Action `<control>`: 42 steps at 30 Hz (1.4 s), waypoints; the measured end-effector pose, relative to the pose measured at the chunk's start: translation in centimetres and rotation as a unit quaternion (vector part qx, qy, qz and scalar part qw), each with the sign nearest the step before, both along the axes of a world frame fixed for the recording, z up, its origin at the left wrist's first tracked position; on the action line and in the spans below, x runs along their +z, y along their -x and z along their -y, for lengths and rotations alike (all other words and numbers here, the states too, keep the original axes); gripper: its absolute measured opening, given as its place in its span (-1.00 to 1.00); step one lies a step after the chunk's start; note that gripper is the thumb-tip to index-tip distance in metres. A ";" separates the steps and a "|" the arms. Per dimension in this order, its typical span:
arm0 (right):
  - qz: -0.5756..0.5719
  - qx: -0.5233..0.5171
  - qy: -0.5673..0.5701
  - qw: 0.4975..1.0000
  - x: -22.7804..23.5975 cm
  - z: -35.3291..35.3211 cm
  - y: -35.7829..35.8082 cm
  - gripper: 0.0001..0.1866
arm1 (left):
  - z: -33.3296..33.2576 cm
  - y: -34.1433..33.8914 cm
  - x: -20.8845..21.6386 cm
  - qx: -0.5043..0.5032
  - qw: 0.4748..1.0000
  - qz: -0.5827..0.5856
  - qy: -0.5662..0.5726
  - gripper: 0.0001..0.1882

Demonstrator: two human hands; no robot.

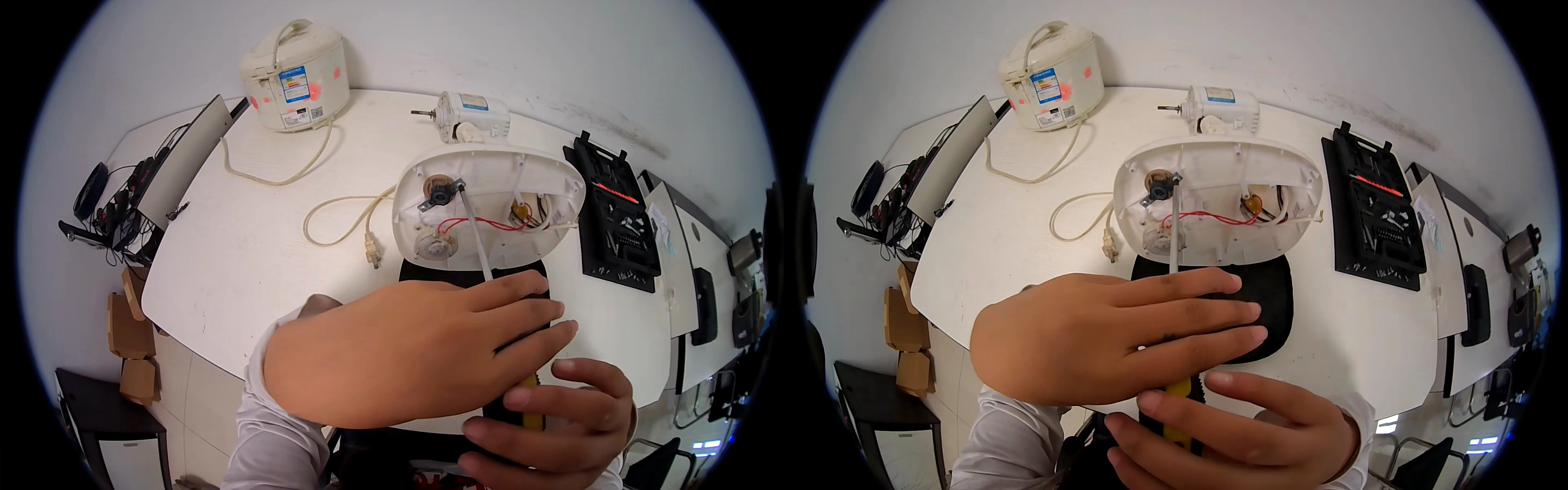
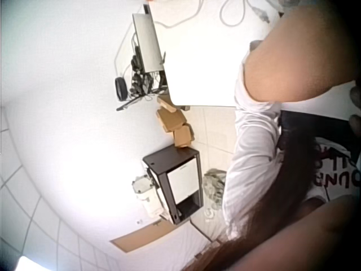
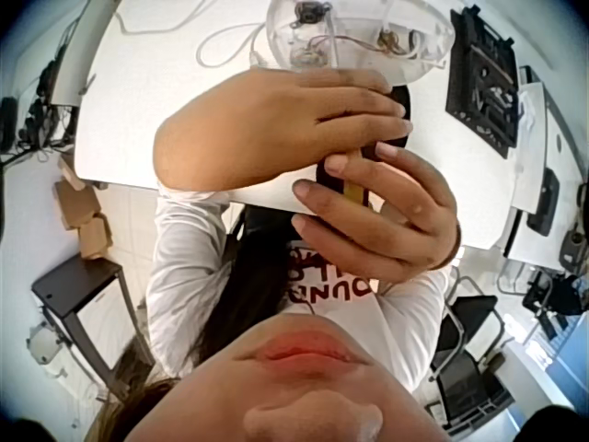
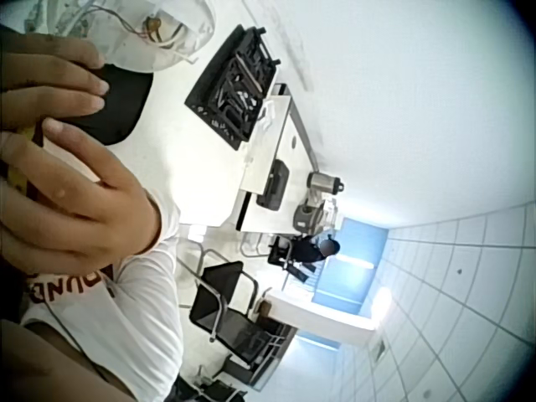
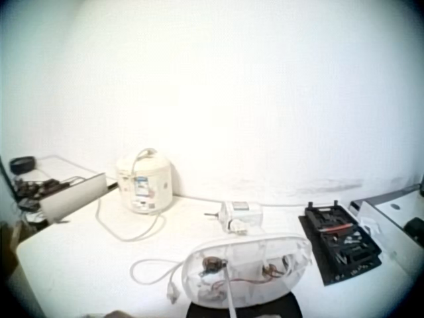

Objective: The person uses a screwdriver to remove screws from the base of a small white appliance, then lifts the cover to expose the internal components. The person continues to unscrew and manipulate internal parts while the appliance remains open on the table.

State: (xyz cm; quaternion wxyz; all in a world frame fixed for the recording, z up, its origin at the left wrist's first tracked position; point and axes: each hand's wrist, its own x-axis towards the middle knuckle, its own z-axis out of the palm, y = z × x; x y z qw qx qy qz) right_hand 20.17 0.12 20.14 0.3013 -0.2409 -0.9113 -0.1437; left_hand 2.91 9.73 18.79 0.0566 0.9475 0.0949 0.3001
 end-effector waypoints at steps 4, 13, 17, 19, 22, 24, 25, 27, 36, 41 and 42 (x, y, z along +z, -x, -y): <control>-0.085 -0.018 0.018 0.996 -1.7 -0.5 0.2 -0.74 | -0.4 0.9 1.1 -0.006 0.993 -0.114 -0.031 -0.76; -0.186 -0.050 -0.008 0.981 -1.2 0.1 1.7 -0.77 | -1.0 0.2 1.0 0.006 0.999 -0.035 -0.021 -0.81; -0.021 0.007 -0.079 0.997 0.1 -0.6 -0.5 -0.78 | -0.5 -0.6 0.2 -0.009 0.998 0.048 -0.032 -0.79; -0.027 0.089 -0.252 0.963 -2.0 -4.0 -1.0 -0.71 | -0.7 0.1 0.1 -0.012 0.999 0.039 -0.016 -0.78; -0.144 -0.014 -0.186 0.972 -2.7 -2.4 1.0 -0.64 | -1.2 0.5 1.4 -0.025 0.999 0.005 -0.024 -0.81; -0.149 -0.078 -0.120 0.978 -2.6 -0.6 0.8 -0.61 | -1.2 -0.1 1.4 -0.014 0.999 0.018 -0.040 -0.83; -0.129 -0.070 -0.114 0.983 -2.2 -0.5 0.2 -0.61 | -0.9 -0.1 1.6 -0.004 0.998 0.023 -0.051 -0.85; -0.090 -0.052 -0.099 0.990 -1.6 -0.5 -0.9 -0.62 | -1.2 -0.2 1.7 -0.007 0.999 0.031 -0.020 -0.84; -0.091 0.001 -0.100 0.991 -1.7 -1.4 0.6 -0.67 | -0.6 -0.2 0.4 -0.022 0.999 0.031 -0.006 -0.73; -0.174 -0.084 -0.101 0.976 -2.7 -0.2 1.1 -0.63 | -1.0 0.1 1.8 -0.018 0.999 -0.039 -0.028 -0.80; -0.144 -0.060 -0.084 0.984 -2.5 -0.1 0.2 -0.62 | -1.0 0.1 1.8 -0.013 0.999 -0.030 -0.029 -0.82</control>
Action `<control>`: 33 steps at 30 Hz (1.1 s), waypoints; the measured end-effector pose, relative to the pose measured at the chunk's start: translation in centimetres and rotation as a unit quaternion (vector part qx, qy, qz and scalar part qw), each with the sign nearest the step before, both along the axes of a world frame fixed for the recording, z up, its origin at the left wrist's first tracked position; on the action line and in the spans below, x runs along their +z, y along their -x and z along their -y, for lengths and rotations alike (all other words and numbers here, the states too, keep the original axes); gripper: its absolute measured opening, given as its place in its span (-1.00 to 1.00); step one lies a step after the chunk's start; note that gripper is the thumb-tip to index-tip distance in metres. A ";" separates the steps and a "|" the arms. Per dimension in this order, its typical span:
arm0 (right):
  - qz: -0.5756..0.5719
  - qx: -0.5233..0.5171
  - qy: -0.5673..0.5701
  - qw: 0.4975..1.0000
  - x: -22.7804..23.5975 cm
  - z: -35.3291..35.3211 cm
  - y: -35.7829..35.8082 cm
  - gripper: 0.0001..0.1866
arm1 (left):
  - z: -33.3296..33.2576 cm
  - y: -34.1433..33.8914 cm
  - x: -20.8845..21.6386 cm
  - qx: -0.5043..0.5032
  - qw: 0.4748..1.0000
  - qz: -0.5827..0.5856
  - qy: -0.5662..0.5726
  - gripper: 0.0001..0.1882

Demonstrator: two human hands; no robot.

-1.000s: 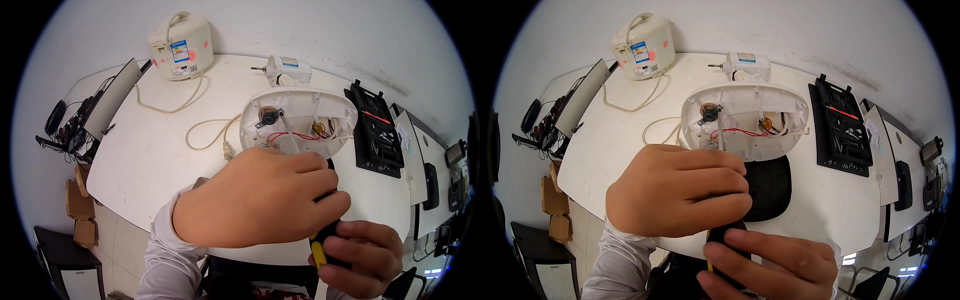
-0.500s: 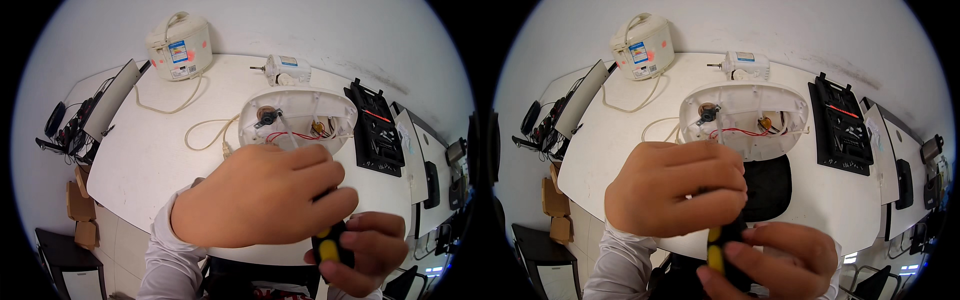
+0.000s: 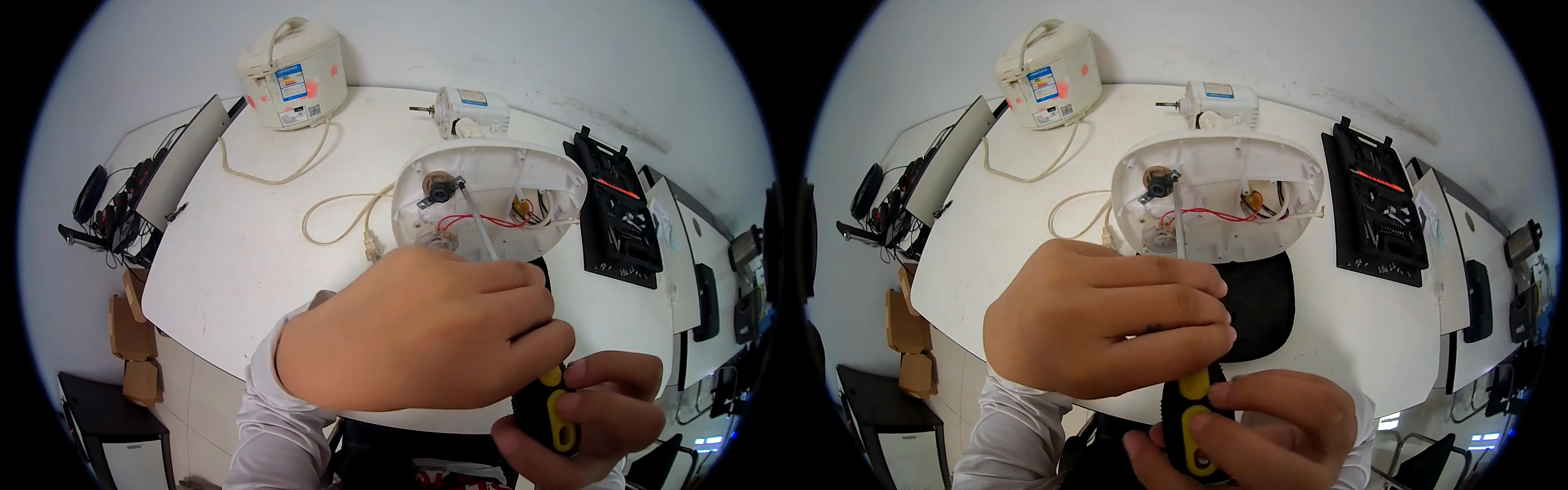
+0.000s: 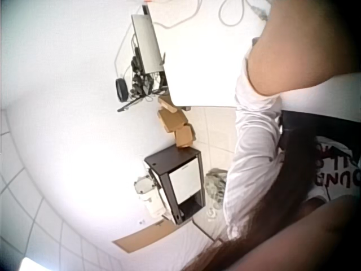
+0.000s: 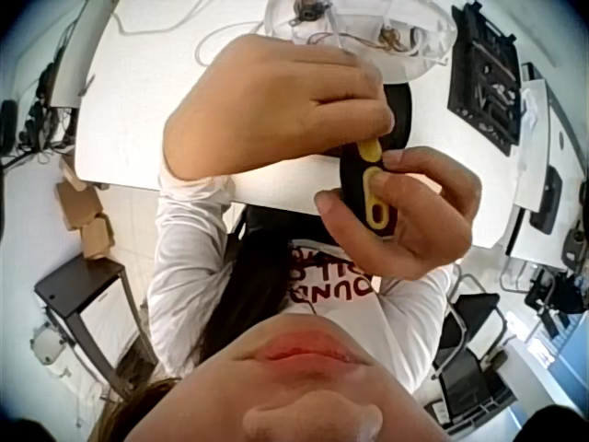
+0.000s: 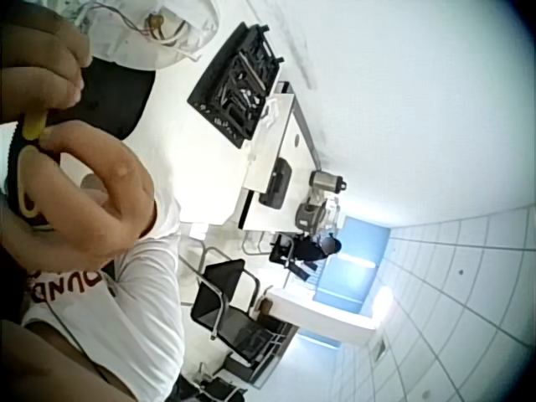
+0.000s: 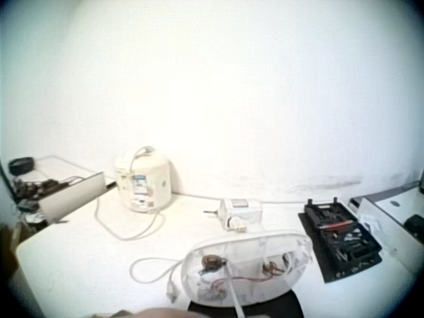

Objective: The person uses a screwdriver to remove screws from the base of a small white appliance, then lifts the cover to expose the internal components. The person continues to unscrew and manipulate internal parts while the appliance remains open on the table.

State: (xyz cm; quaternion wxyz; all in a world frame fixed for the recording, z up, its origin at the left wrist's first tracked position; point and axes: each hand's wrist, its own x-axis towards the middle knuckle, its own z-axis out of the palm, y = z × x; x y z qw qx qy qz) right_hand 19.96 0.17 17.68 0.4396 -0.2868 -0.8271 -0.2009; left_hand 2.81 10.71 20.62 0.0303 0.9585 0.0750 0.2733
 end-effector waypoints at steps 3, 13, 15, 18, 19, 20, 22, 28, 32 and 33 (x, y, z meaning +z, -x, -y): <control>0.049 0.022 0.078 0.996 1.2 0.8 -0.3 -0.64 | 0.3 -0.2 -0.2 0.006 0.999 0.020 0.027 -0.80; 0.017 0.027 -0.128 0.991 -0.1 -2.2 0.7 -0.77 | 0.6 -0.1 -0.5 0.010 1.000 0.024 -0.004 -0.77; -0.016 0.032 -0.034 0.999 -0.4 -1.1 1.1 -0.76 | 0.6 -0.1 -0.5 0.021 0.999 0.025 -0.009 -0.80; 0.071 0.004 0.100 0.992 1.7 1.2 0.5 -0.74 | 0.7 -0.7 -0.6 0.015 0.998 0.063 0.008 -0.82; 0.107 -0.004 0.136 0.985 2.1 1.5 0.2 -0.72 | 0.7 -0.7 -1.0 0.016 0.998 0.065 0.016 -0.82; 0.086 -0.015 0.134 0.987 0.6 1.3 0.7 -0.72 | 0.6 -0.7 -1.5 0.019 0.997 0.068 0.024 -0.82; 0.061 -0.038 0.148 0.986 0.2 1.9 1.4 -0.76 | 0.7 -1.1 -2.2 -0.001 0.995 0.097 0.015 -0.82; 0.029 -0.069 -0.125 0.989 0.4 -1.9 1.1 -0.65 | 0.3 -0.7 -1.3 -0.019 0.999 0.020 -0.019 -0.85; -0.020 -0.032 -0.017 0.999 0.0 0.3 1.0 -0.80 | 0.7 -0.1 -0.5 0.044 0.998 0.022 -0.050 -0.87; 0.029 -0.025 0.017 0.999 0.9 0.7 0.6 -0.81 | 0.3 -0.7 -0.9 0.020 0.998 0.039 -0.036 -0.86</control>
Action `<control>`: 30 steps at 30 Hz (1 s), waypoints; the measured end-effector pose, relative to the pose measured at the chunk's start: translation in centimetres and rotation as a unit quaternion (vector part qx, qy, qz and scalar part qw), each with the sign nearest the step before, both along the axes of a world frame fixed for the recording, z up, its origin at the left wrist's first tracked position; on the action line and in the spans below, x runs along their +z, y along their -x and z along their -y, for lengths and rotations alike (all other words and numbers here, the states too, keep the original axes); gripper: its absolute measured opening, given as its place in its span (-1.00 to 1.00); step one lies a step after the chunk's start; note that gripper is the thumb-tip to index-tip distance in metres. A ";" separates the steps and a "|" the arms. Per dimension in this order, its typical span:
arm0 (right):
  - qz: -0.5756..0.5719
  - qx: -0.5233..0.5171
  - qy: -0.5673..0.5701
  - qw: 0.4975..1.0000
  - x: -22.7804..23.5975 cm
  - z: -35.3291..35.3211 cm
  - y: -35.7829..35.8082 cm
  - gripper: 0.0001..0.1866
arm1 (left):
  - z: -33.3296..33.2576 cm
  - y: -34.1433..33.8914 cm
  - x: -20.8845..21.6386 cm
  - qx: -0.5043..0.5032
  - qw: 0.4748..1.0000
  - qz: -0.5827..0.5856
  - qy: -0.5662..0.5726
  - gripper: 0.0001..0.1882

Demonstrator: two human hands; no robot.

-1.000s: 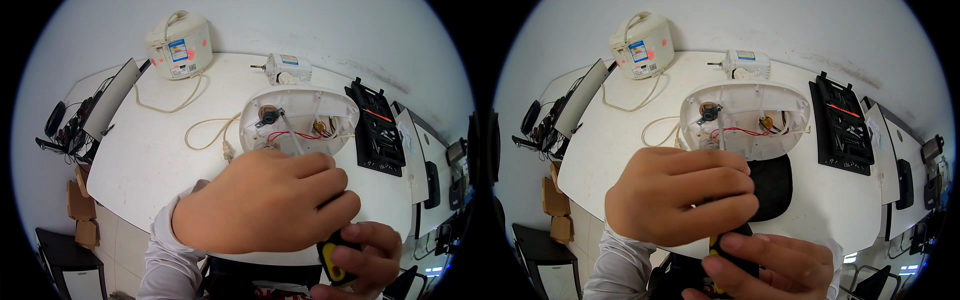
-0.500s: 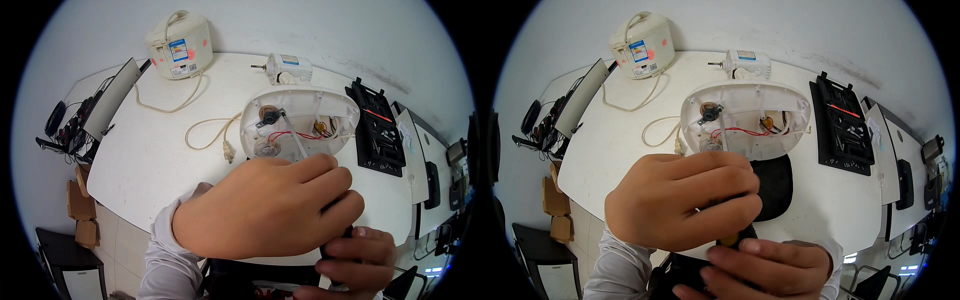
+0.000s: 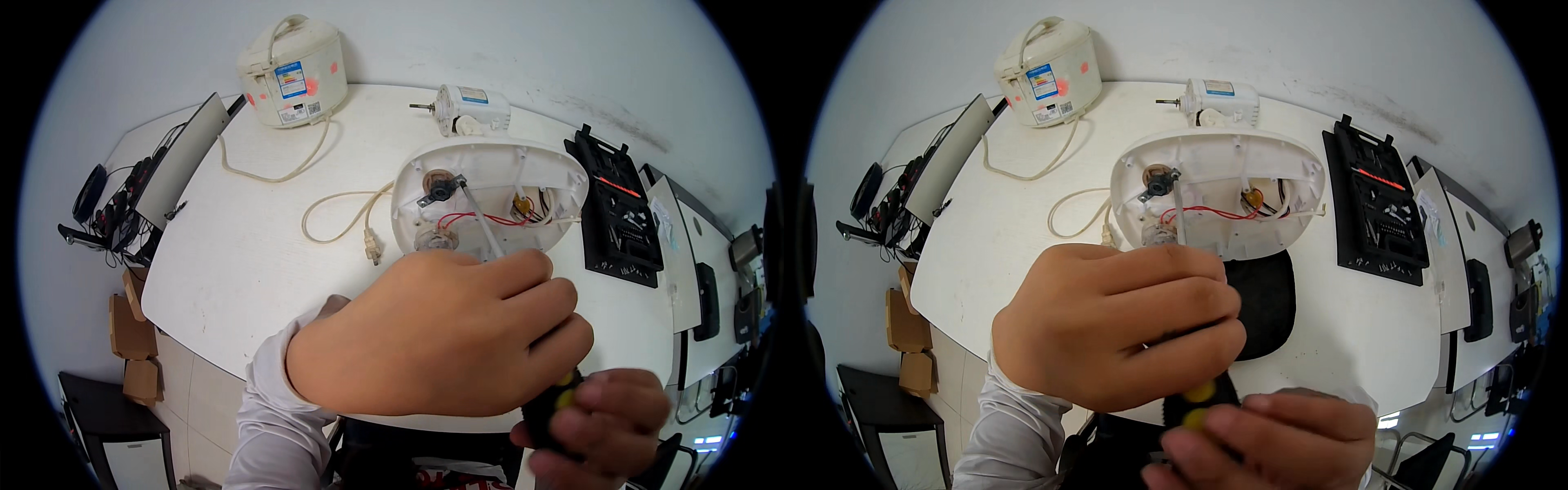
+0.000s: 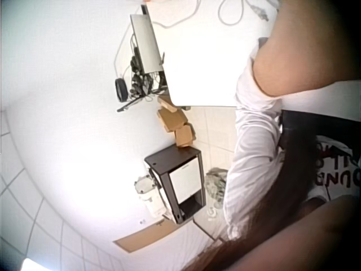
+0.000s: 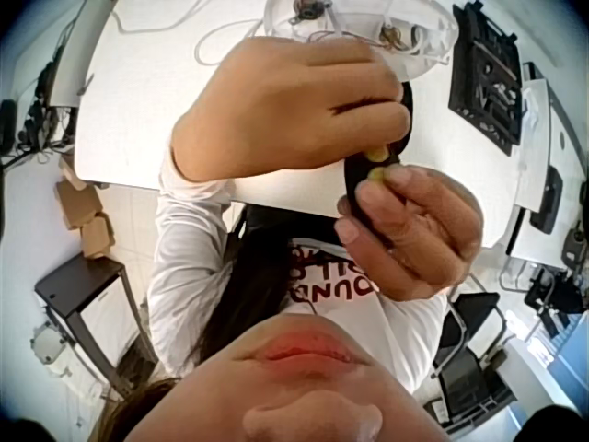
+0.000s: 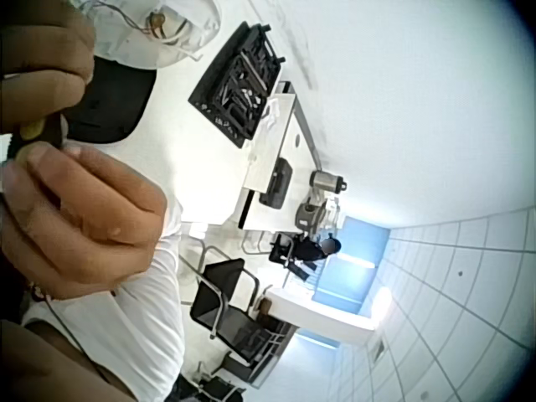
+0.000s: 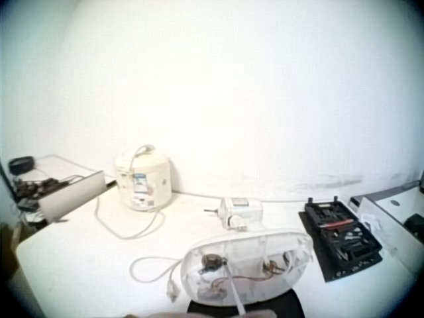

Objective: The person uses a screwdriver to remove screws from the base of a small white appliance, then lifts the cover to expose the internal components. The person continues to unscrew and manipulate internal parts while the appliance remains open on the table.

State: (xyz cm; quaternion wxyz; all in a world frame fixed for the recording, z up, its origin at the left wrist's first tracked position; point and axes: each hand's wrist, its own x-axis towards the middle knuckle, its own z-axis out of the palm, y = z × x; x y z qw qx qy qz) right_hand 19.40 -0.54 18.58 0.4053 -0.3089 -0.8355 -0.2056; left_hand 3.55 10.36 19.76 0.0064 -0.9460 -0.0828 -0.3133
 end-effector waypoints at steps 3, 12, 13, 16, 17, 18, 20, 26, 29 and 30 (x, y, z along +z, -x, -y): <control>0.116 0.061 0.087 0.988 2.1 0.5 -1.1 -0.82 | 0.0 -0.3 -0.5 -0.020 0.999 0.019 0.028 -0.86; 0.037 -0.003 -0.038 0.999 0.3 -0.5 -0.2 -0.75 | 0.3 0.5 0.7 -0.022 0.999 -0.025 0.020 -0.85; 0.016 0.009 -0.056 0.998 0.0 -0.9 -0.1 -0.74 | 0.2 0.3 0.7 -0.020 1.000 -0.016 0.015 -0.85; 0.009 0.078 -0.052 0.996 -0.9 -1.8 -0.3 -0.71 | 0.1 0.3 0.3 -0.018 0.999 -0.009 0.033 -0.84; 0.033 0.089 0.001 0.995 -0.3 -1.3 -0.5 -0.69 | 0.1 0.4 0.0 -0.018 0.999 -0.010 0.044 -0.83; 0.057 0.093 0.053 0.993 0.3 -0.7 -0.8 -0.68 | 0.2 0.4 -0.4 -0.015 0.999 -0.001 0.042 -0.83; 0.024 0.059 0.059 0.996 -0.6 -0.7 0.6 -0.64 | 0.4 0.5 -0.9 -0.009 0.999 0.000 0.044 -0.81; 0.034 0.012 0.004 0.999 -0.1 -0.8 -0.2 -0.65 | 0.2 0.6 0.1 -0.031 0.998 -0.040 0.030 -0.79; -0.085 0.017 -0.033 0.996 -2.5 -1.5 0.8 -0.66 | 0.0 0.6 -0.1 -0.021 0.998 -0.044 0.037 -0.79; -0.108 0.019 -0.062 0.992 -3.0 -1.9 1.2 -0.67 | 0.0 0.6 -0.1 -0.019 0.998 -0.041 0.038 -0.80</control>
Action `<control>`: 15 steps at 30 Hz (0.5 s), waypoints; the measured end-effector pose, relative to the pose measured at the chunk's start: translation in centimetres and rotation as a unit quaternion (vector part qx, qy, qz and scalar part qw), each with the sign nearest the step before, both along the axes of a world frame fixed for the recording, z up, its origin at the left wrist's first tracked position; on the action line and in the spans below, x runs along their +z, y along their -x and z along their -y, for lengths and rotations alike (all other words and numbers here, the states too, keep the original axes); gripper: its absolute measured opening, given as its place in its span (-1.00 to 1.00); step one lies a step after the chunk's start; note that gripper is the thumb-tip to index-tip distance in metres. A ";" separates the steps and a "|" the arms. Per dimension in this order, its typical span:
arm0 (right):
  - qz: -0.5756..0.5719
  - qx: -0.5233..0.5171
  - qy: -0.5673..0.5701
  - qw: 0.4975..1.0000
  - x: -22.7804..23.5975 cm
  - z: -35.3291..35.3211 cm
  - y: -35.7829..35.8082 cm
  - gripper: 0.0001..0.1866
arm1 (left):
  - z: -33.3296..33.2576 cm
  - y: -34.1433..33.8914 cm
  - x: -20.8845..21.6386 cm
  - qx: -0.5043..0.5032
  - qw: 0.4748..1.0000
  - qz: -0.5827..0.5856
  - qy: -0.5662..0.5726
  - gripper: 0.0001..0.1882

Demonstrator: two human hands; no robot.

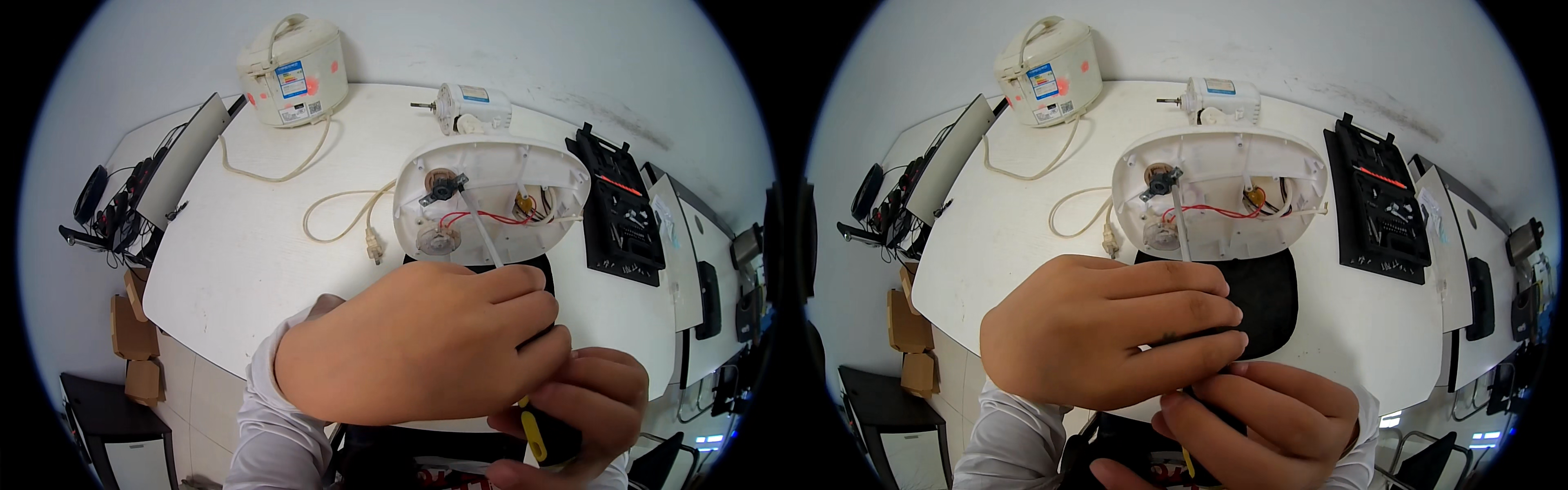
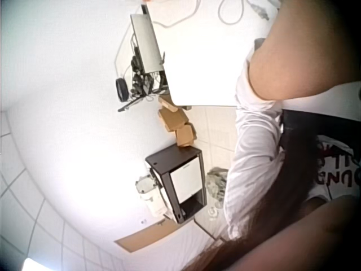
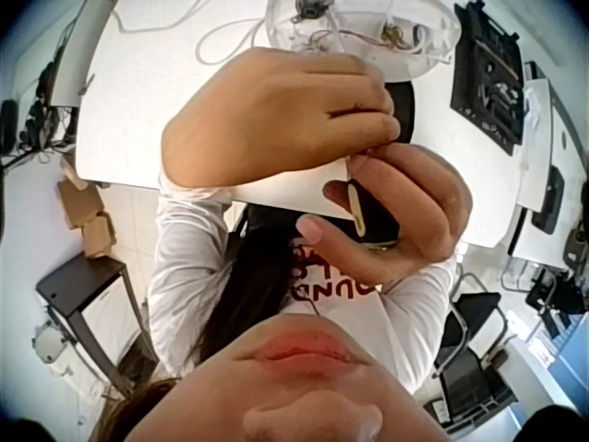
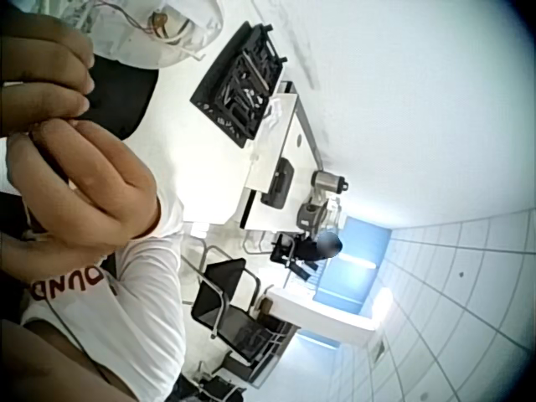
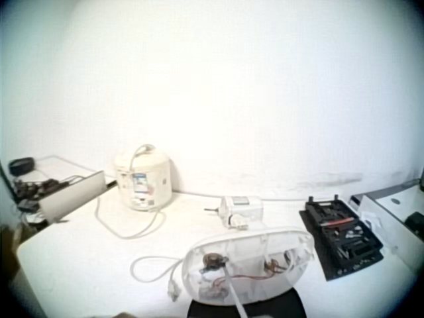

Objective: The person uses a screwdriver to remove screws from the base of a small white appliance, then lifts the cover to expose the internal components. The person continues to unscrew and manipulate internal parts while the appliance remains open on the table.

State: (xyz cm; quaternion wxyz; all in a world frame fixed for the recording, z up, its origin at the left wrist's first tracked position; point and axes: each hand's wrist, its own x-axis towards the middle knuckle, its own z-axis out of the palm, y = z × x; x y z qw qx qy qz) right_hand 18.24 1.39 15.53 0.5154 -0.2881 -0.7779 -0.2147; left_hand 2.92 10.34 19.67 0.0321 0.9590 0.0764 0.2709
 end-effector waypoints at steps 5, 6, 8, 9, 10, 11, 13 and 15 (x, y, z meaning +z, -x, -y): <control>0.178 0.022 -0.018 0.984 3.5 -0.3 -2.0 -0.73 | 0.1 -0.2 0.2 0.012 0.999 0.038 -0.009 -0.79; 0.192 0.025 -0.017 0.981 3.4 -0.4 -2.1 -0.74 | 0.1 -0.1 0.2 0.023 0.999 0.040 -0.007 -0.78; 0.189 0.018 -0.022 0.982 2.9 -0.4 -1.8 -0.77 | 0.0 0.1 0.2 0.044 0.998 0.041 0.010 -0.75; 0.193 0.009 -0.022 0.981 3.0 -0.3 -1.8 -0.78 | -0.2 0.2 0.2 0.081 0.996 0.037 0.012 -0.75; 0.202 0.006 -0.020 0.979 3.3 -0.2 -1.8 -0.80 | -0.5 0.3 0.1 0.117 0.993 0.033 0.015 -0.75; 0.191 -0.003 -0.013 0.981 3.3 -0.1 -1.7 -0.82 | -0.8 0.4 0.1 0.153 0.988 0.028 0.017 -0.75; 0.151 -0.027 0.006 0.988 3.0 0.4 -1.1 -0.85 | -1.9 0.6 0.2 0.235 0.972 0.009 -0.013 -0.76; 0.133 -0.024 0.002 0.991 3.0 0.4 -0.7 -0.86 | -3.2 0.7 0.2 0.290 0.957 0.009 -0.031 -0.78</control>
